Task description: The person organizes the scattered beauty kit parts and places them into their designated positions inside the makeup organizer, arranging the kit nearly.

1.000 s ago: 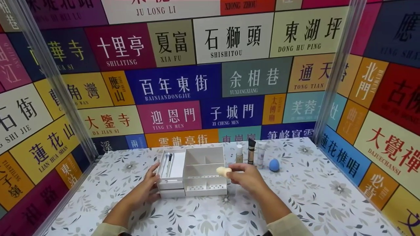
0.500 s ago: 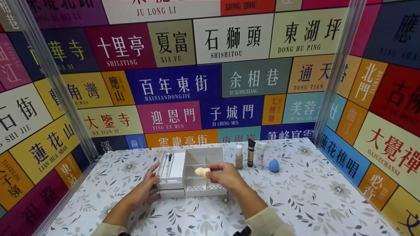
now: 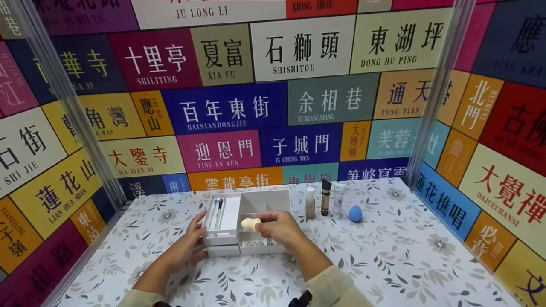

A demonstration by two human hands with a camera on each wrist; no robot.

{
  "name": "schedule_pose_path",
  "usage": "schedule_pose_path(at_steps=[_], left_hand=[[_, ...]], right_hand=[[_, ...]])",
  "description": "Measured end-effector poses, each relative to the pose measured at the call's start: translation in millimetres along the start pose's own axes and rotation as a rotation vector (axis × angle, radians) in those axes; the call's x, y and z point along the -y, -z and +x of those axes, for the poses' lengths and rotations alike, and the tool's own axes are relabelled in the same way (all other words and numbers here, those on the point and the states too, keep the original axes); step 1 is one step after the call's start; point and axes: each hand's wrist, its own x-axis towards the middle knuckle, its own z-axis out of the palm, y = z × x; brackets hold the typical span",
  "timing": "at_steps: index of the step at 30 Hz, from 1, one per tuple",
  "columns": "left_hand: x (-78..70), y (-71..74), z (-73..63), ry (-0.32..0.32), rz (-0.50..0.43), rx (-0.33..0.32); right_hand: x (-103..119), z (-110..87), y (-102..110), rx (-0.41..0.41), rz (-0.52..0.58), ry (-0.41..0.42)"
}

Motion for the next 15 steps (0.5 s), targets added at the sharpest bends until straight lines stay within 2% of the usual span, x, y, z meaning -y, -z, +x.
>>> schedule_pose_path(at_steps=[9, 15], left_hand=[[1.6, 0.2, 2.5, -0.012, -0.040, 0.009], [1.6, 0.7, 2.2, -0.032, -0.030, 0.011]], right_hand=[[-15, 3.3, -3, -0.006, -0.058, -0.002], [-24, 4.8, -3, -0.009, -0.097, -0.012]])
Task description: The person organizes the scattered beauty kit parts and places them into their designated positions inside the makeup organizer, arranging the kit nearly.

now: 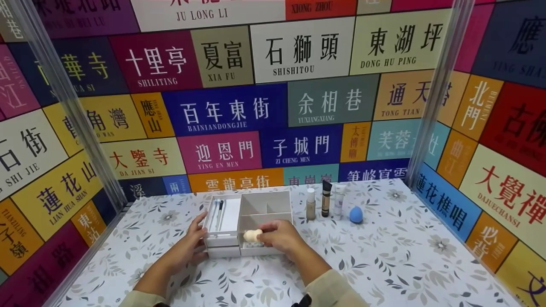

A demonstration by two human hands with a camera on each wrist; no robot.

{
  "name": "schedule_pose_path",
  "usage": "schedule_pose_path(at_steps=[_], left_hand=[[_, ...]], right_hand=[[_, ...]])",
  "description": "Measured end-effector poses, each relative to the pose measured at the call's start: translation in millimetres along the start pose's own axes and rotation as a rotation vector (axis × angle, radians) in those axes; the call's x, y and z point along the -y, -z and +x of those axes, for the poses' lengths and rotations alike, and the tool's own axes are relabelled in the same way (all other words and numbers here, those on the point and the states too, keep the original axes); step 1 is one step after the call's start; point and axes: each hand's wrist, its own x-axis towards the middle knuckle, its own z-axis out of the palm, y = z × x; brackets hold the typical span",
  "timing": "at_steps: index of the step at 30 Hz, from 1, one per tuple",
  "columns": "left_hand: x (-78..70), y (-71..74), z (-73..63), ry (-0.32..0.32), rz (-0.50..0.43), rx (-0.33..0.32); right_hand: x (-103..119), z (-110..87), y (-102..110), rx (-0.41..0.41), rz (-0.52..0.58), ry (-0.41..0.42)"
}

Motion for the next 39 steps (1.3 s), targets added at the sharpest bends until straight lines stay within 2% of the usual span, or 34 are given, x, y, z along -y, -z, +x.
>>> schedule_pose_path(at_steps=[3, 11, 23, 28, 34, 39], left_hand=[[0.0, -0.1, -0.2, -0.020, 0.004, 0.005], [-1.5, -0.3, -0.7, -0.007, 0.015, -0.008], [-1.8, -0.3, 0.1, -0.003, 0.002, -0.006], [-1.0, -0.1, 0.1, -0.003, 0.001, -0.001], [-1.0, 0.2, -2.1, -0.019, 0.016, 0.003], [-1.4, 0.3, -2.7, -0.005, 0.016, -0.002]], right_hand=[[-2, 0.0, -1, -0.005, -0.016, -0.002], [-3, -0.7, -2, -0.003, -0.047, 0.013], [2, -1.0, 0, -0.038, -0.059, -0.035], [8, -2.3, 10, -0.057, -0.005, -0.047], [14, -3.2, 27, -0.066, 0.072, -0.016], [14, -7.7, 43, -0.087, 0.058, -0.009]])
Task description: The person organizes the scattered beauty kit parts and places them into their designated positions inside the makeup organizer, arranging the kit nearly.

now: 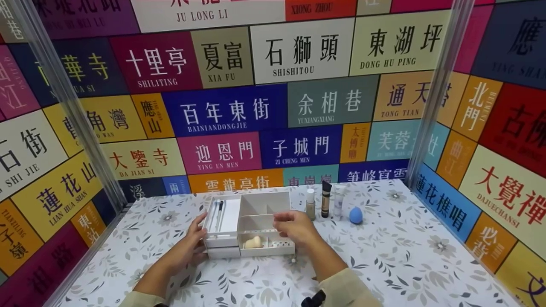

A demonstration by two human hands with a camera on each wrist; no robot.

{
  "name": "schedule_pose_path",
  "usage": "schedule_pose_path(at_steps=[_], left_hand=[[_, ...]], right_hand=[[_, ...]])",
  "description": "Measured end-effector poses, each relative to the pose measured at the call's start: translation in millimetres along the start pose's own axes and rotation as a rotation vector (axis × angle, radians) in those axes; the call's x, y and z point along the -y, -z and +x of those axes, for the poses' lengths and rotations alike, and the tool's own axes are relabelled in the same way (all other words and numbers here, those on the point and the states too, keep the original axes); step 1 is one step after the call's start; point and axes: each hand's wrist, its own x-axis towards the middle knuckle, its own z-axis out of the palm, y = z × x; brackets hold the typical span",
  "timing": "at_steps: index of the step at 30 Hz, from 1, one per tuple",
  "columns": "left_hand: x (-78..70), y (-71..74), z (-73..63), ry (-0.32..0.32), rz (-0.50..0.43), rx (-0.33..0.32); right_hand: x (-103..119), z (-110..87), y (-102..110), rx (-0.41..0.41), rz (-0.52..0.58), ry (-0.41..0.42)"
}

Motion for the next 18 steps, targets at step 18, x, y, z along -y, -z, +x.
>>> schedule_pose_path(at_steps=[18], left_hand=[[1.9, 0.1, 3.2, 0.025, -0.012, -0.004]], right_hand=[[-19, -17.7, 83, -0.091, -0.067, -0.008]])
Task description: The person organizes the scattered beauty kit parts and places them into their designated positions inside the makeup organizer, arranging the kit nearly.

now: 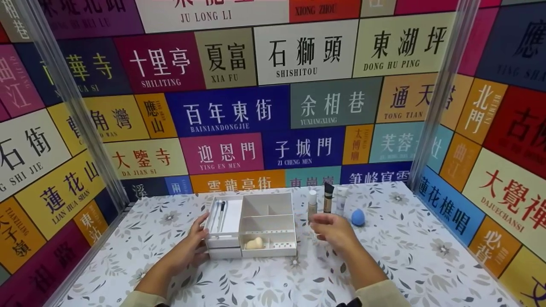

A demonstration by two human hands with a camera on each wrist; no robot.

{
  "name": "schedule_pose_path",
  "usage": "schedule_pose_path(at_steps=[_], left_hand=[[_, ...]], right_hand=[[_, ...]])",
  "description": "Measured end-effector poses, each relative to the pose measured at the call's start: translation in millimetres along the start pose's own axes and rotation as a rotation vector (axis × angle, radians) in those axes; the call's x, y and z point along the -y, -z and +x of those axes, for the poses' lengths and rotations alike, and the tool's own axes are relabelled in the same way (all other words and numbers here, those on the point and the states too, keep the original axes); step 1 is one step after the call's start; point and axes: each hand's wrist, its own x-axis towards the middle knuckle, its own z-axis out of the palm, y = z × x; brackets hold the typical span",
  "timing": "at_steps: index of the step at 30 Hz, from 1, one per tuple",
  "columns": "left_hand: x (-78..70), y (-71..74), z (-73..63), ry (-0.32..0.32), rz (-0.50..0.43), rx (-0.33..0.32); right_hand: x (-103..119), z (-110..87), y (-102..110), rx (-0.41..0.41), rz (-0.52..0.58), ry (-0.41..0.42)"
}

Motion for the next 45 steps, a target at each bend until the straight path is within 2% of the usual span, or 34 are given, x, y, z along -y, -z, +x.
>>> schedule_pose_path(at_steps=[10, 16, 22, 28, 31, 36, 45], left_hand=[[-1.6, -0.4, 0.2, 0.021, -0.018, -0.007], [-1.4, -0.9, 0.4, 0.022, -0.017, -0.006], [0.2, 0.6, 1.4, -0.003, -0.024, 0.007], [-1.0, -0.8, 0.7, 0.007, -0.016, 0.001], [-1.4, -1.2, 0.0, 0.003, -0.017, 0.002], [-0.7, -1.0, 0.6, -0.006, -0.004, 0.000], [-1.0, -0.4, 2.8, 0.026, -0.001, -0.015]], right_hand=[[-10, 2.3, 34, -0.028, 0.012, -0.050], [-18, 7.4, 54, -0.093, 0.013, -0.100], [-27, 9.9, 71, -0.149, 0.010, -0.138], [-33, 13.0, 89, -0.221, -0.033, -0.166], [-37, 15.2, 96, -0.248, -0.036, -0.169], [-39, 19.9, 101, -0.280, -0.037, -0.232], [-52, 34.7, 109, -0.330, -0.031, -0.289]])
